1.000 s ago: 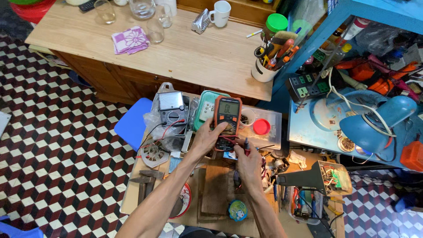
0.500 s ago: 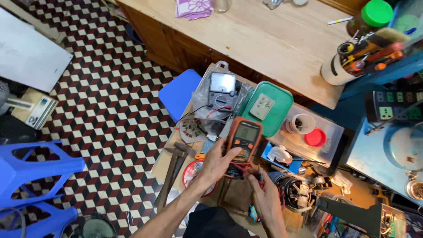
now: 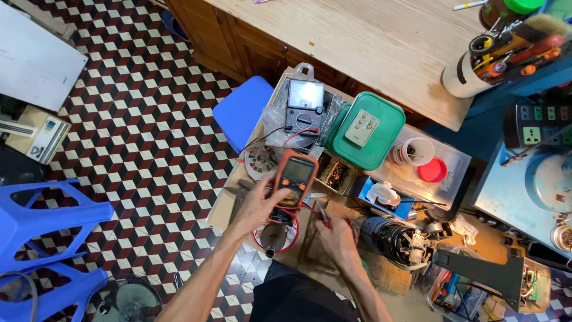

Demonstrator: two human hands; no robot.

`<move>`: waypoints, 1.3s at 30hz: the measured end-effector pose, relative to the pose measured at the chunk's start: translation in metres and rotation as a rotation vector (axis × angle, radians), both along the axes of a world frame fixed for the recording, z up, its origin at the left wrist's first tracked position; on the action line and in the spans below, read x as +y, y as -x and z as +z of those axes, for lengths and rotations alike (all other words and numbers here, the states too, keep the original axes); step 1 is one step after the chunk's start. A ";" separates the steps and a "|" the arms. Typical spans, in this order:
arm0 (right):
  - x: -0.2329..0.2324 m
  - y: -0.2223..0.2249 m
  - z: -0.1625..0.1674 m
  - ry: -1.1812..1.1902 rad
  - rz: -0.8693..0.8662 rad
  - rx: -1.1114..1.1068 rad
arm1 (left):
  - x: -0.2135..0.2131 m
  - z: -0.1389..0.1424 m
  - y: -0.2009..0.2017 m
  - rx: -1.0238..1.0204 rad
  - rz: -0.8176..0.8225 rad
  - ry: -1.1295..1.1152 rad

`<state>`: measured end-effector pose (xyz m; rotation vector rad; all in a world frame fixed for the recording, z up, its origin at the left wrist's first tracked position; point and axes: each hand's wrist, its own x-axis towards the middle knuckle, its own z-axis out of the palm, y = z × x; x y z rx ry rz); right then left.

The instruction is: The person works at a cluttered electronics repair bench, using a multimeter with probes to test a small appliance base, then handling and turning over the black plastic housing and manipulating its internal wiring and components by hand.

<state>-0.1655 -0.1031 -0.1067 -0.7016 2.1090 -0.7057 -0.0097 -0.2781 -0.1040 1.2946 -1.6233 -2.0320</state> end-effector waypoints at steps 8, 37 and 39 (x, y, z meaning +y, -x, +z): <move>0.049 0.018 -0.051 -0.168 -0.397 -0.355 | 0.028 -0.029 0.077 0.001 -0.520 0.344; 0.067 0.015 -0.011 0.147 -0.301 0.367 | 0.033 -0.037 0.084 -0.132 -0.601 0.463; 0.084 0.006 0.000 0.237 -0.221 0.475 | 0.042 -0.041 0.082 -0.148 -0.595 0.545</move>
